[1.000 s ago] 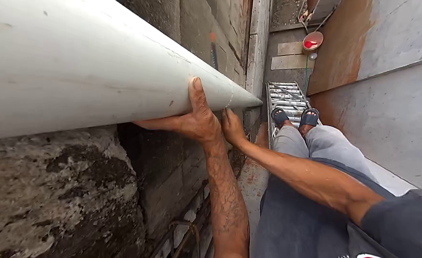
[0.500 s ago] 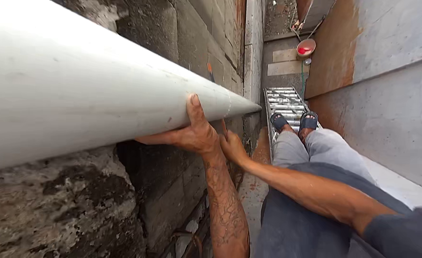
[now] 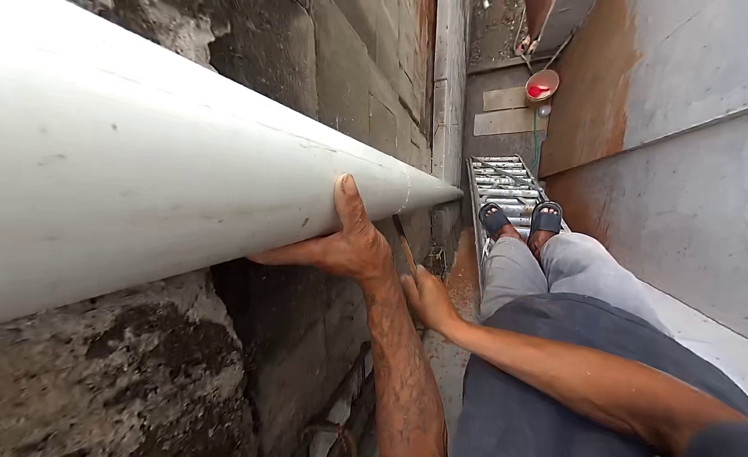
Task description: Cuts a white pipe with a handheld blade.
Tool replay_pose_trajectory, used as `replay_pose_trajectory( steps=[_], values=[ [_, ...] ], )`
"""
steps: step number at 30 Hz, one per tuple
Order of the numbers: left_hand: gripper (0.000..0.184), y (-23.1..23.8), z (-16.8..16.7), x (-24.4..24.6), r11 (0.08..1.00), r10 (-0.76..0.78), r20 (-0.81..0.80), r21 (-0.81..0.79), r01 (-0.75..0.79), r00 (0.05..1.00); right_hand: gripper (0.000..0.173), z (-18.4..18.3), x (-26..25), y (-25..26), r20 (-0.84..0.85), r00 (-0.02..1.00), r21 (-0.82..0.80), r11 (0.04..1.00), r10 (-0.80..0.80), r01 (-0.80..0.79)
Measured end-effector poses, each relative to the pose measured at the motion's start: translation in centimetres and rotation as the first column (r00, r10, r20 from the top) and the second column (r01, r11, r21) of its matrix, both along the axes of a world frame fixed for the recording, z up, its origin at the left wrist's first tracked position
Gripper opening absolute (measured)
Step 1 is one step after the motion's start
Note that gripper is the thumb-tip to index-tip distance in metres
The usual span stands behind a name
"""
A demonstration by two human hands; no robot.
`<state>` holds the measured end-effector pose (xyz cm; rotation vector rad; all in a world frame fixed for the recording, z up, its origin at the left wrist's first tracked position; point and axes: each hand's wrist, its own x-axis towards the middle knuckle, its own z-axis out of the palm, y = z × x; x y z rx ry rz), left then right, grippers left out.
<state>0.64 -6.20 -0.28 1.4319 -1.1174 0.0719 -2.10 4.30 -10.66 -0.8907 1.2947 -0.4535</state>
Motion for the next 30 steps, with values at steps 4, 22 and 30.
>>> replay_pose_trajectory(
  steps=[4,22,30],
  values=[
    [0.111,1.5,0.1,-0.1,0.996,0.02,0.035,0.091,-0.024,0.999,0.036,-0.8,1.3,-3.1,0.042,0.995,-0.061,0.993,-0.094,0.096],
    [0.114,0.7,0.2,-0.3,0.999,0.007,0.002,0.048,-0.007,1.0,0.033,-1.3,1.4,-2.1,0.083,0.988,-0.077,0.988,-0.131,0.137],
    [0.113,0.7,0.1,0.0,0.998,-0.009,0.007,0.063,0.009,1.0,0.03,-0.3,1.8,0.0,0.067,0.992,0.034,0.994,-0.109,0.107]
  ],
)
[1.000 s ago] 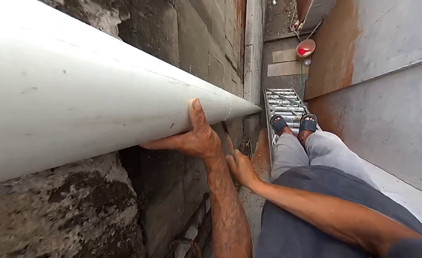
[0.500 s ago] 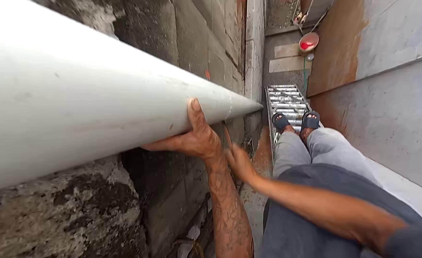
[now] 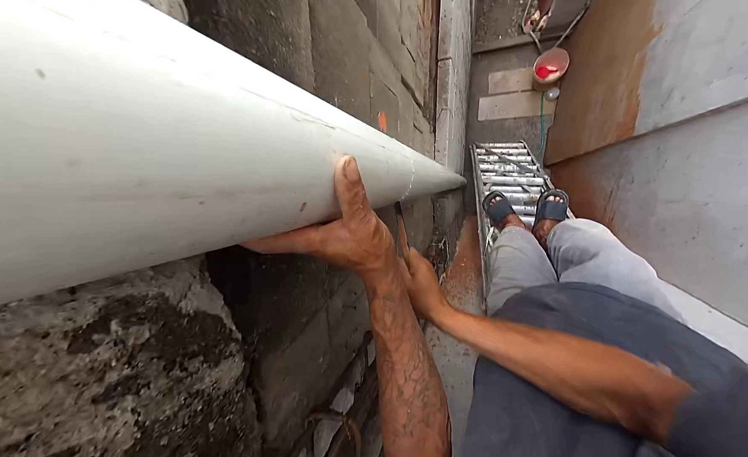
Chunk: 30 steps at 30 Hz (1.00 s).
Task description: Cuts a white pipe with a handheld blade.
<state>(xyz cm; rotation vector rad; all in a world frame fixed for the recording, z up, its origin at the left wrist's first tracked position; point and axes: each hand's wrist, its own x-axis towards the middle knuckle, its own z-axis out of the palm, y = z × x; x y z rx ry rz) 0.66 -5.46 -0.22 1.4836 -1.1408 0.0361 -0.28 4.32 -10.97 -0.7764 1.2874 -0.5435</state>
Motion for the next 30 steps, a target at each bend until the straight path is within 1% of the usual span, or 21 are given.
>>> replay_pose_trajectory(
  steps=[1,3,4,6,7,8,9,10,11,13,14,15,17,19,20,22,23,25,27,28,30],
  values=[
    [0.113,-0.3,-0.1,0.0,1.0,0.001,0.001,-0.004,-0.001,1.0,0.03,0.6,-0.6,-0.2,-0.027,1.0,-0.022,1.0,0.001,-0.001],
    [0.111,0.7,0.1,-0.2,1.0,-0.001,-0.013,0.021,0.001,1.0,0.03,1.4,-1.2,-0.8,-0.067,0.995,0.027,0.997,0.07,-0.068],
    [0.112,0.2,0.1,-0.2,1.0,-0.01,-0.026,-0.001,0.01,1.0,0.031,1.3,-1.3,-2.9,-0.079,0.994,0.025,0.997,0.075,-0.074],
    [0.115,-1.2,-0.2,-0.5,0.999,-0.006,-0.048,-0.054,0.003,0.999,0.033,0.4,-1.1,-7.4,-0.091,0.995,-0.057,0.998,0.029,-0.034],
    [0.114,-0.8,-0.2,-0.3,0.999,0.002,-0.034,-0.038,-0.003,0.999,0.033,-0.2,-0.5,-6.8,-0.078,0.997,-0.088,0.996,0.004,-0.011],
    [0.113,0.0,0.0,-0.1,1.0,0.004,-0.023,-0.015,-0.005,1.0,0.031,-0.4,0.0,-4.1,-0.059,0.998,-0.091,0.996,-0.011,0.006],
    [0.113,0.1,0.0,0.0,1.0,-0.004,-0.022,-0.031,0.004,1.0,0.033,-0.4,-0.1,-1.7,-0.049,0.999,-0.106,0.994,-0.021,0.016],
    [0.114,-0.9,-0.2,-0.1,0.996,-0.016,-0.031,-0.087,0.013,0.999,0.035,-0.5,-0.7,-0.7,-0.064,0.998,-0.123,0.992,-0.011,0.003],
    [0.115,-1.5,-0.4,-0.1,0.993,-0.026,-0.035,-0.113,0.022,0.999,0.035,-0.4,-1.1,-0.6,-0.071,0.997,-0.117,0.993,0.012,-0.02],
    [0.115,-0.9,-0.3,0.0,0.997,-0.022,-0.017,-0.077,0.02,1.0,0.036,0.5,-1.6,-2.4,-0.04,0.997,-0.064,0.995,0.071,-0.073],
    [0.114,-0.4,-0.2,-0.1,0.999,-0.02,0.0,-0.05,0.02,1.0,0.036,0.5,-1.2,-3.8,-0.029,0.997,-0.044,0.997,0.067,-0.068],
    [0.113,0.0,-0.1,-0.1,0.999,-0.012,0.006,-0.031,0.013,1.0,0.034,0.0,-0.8,-4.4,-0.042,0.998,-0.064,0.997,0.04,-0.043],
    [0.113,-0.5,0.0,-0.1,0.999,-0.003,0.002,-0.048,0.003,1.0,0.032,-1.0,-0.7,-3.1,-0.073,0.997,-0.143,0.989,0.024,-0.035],
    [0.114,-0.9,-0.1,-0.1,0.996,-0.005,-0.021,-0.085,0.003,1.0,0.034,-0.4,-1.4,-0.5,-0.071,0.991,-0.073,0.99,0.112,-0.117],
    [0.115,-0.8,-0.1,-0.1,0.996,-0.011,-0.028,-0.088,0.008,1.0,0.034,0.3,-1.6,-0.6,-0.059,0.99,-0.038,0.991,0.128,-0.131],
    [0.113,-0.9,-0.3,-0.2,0.996,-0.011,-0.009,-0.087,0.01,1.0,0.036,0.6,-1.6,-4.4,-0.031,0.996,-0.05,0.995,0.088,-0.089],
    [0.111,-0.5,-0.4,-0.2,0.998,0.004,0.017,-0.065,-0.003,1.0,0.036,0.1,-1.1,-5.2,-0.024,0.999,-0.089,0.995,0.044,-0.046],
    [0.111,0.1,-0.1,0.2,0.999,0.02,0.043,-0.042,-0.018,0.999,0.033,-0.8,0.0,-2.5,0.002,1.0,-0.133,0.991,-0.009,0.009],
    [0.115,-1.2,-0.3,0.0,0.994,0.001,0.005,-0.11,-0.001,1.0,0.033,-1.0,-0.8,-0.4,0.007,1.0,-0.109,0.994,0.016,-0.015],
    [0.115,-1.3,-0.3,-0.1,0.993,-0.01,-0.012,-0.117,0.009,1.0,0.033,-0.4,-1.1,-0.2,0.014,0.999,-0.069,0.997,0.032,-0.031],
    [0.113,-0.8,-0.2,-0.1,0.996,-0.024,-0.003,-0.086,0.024,1.0,0.035,0.4,-0.8,-2.9,0.043,0.999,-0.019,1.0,0.01,-0.009]
  ],
)
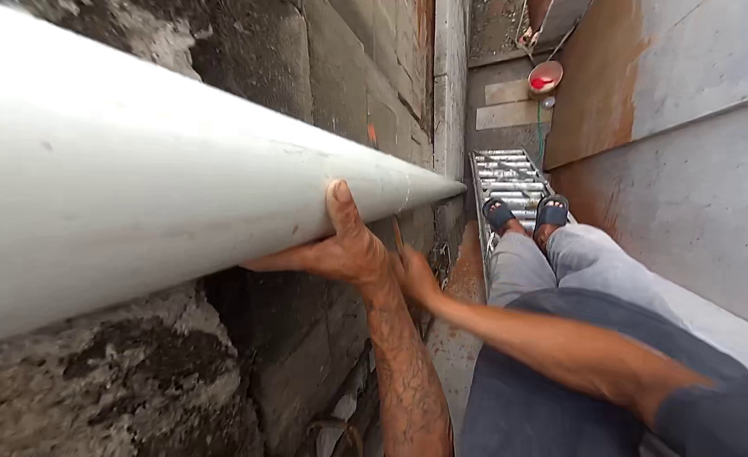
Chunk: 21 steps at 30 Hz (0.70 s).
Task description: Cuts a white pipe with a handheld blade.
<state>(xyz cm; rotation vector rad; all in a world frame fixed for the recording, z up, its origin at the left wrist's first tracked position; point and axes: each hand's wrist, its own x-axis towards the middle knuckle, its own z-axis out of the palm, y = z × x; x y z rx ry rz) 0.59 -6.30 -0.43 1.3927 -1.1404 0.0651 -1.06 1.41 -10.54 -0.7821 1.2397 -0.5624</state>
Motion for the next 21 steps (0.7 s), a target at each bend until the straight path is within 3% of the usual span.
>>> replay_pose_trajectory(
  steps=[3,6,9,12,15,18,21],
  values=[
    [0.112,0.6,0.2,-0.1,0.997,0.025,-0.015,0.068,-0.024,1.0,0.032,-1.7,1.2,-0.6,-0.044,0.996,-0.098,0.993,-0.073,0.068],
    [0.115,-0.1,0.1,0.0,1.0,0.006,-0.051,0.018,-0.005,0.999,0.032,-1.4,-0.2,3.0,-0.041,0.998,-0.064,0.997,0.04,-0.042],
    [0.115,0.0,0.1,0.3,0.998,-0.009,-0.063,0.055,0.012,0.998,0.035,-0.7,-0.2,-1.5,-0.018,1.0,-0.06,0.998,0.018,-0.019],
    [0.114,0.9,0.5,0.9,0.993,-0.044,-0.103,0.1,0.055,0.994,0.034,-1.8,0.7,-0.1,-0.029,0.999,-0.139,0.989,-0.047,0.042],
    [0.121,0.4,-0.2,2.1,0.978,-0.184,-0.239,0.05,0.202,0.953,0.034,-0.9,-0.7,1.8,-0.042,0.995,-0.031,0.995,0.089,-0.09],
    [0.105,1.1,-0.8,3.9,0.922,-0.325,-0.342,0.093,0.377,0.881,0.035,-0.7,0.0,-2.3,-0.031,0.999,-0.047,0.999,0.017,-0.019],
    [0.09,1.7,-0.8,5.5,0.848,-0.431,-0.393,0.133,0.514,0.812,0.034,-1.7,0.0,0.5,-0.023,0.999,-0.086,0.995,0.042,-0.044]
  ],
)
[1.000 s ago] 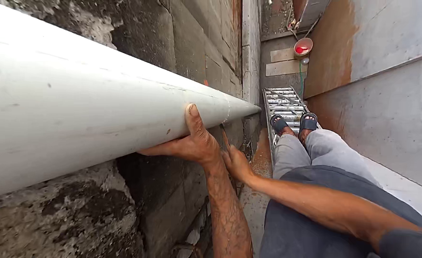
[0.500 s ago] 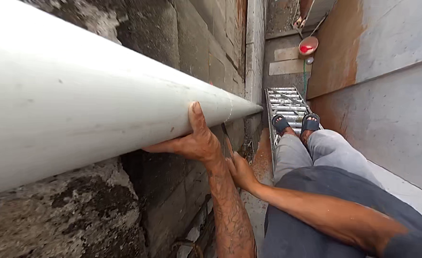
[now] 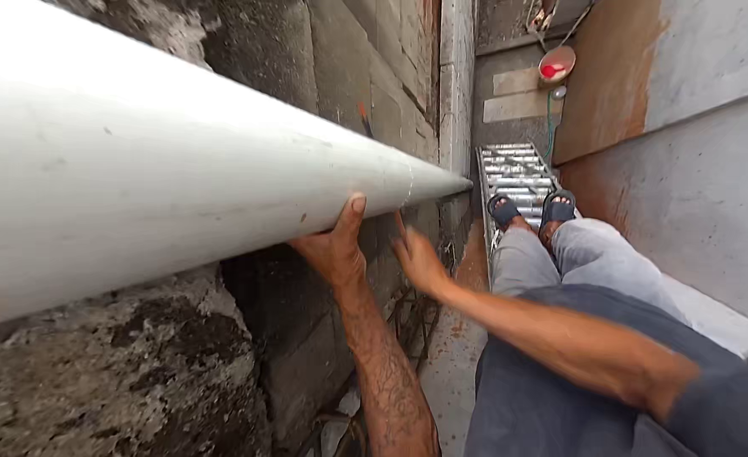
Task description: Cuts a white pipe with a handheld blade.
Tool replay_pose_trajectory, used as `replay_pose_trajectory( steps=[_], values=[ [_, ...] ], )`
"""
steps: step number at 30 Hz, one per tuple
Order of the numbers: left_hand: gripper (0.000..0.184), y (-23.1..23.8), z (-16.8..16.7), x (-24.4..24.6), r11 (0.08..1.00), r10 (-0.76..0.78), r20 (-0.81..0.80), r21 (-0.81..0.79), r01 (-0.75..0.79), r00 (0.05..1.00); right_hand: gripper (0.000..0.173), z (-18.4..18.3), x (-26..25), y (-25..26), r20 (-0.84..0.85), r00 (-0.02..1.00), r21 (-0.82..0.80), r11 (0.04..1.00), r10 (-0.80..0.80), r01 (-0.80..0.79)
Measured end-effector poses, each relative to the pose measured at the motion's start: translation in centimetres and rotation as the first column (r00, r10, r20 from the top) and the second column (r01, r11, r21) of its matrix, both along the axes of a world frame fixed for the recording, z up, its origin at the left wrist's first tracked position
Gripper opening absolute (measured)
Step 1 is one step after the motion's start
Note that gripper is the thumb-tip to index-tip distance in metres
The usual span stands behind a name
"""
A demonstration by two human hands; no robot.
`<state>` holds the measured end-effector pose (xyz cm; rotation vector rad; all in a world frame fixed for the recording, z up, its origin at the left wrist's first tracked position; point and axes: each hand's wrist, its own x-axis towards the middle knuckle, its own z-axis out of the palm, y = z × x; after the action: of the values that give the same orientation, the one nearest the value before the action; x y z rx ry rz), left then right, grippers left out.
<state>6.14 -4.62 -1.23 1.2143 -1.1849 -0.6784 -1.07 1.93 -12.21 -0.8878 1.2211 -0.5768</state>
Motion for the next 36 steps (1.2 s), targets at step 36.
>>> replay_pose_trajectory(
  steps=[36],
  values=[
    [0.078,-0.2,0.1,4.9,0.951,-0.262,0.241,0.23,0.208,0.934,0.032,0.3,-0.8,1.3,-0.003,1.0,0.021,0.999,0.027,-0.027]
  ],
)
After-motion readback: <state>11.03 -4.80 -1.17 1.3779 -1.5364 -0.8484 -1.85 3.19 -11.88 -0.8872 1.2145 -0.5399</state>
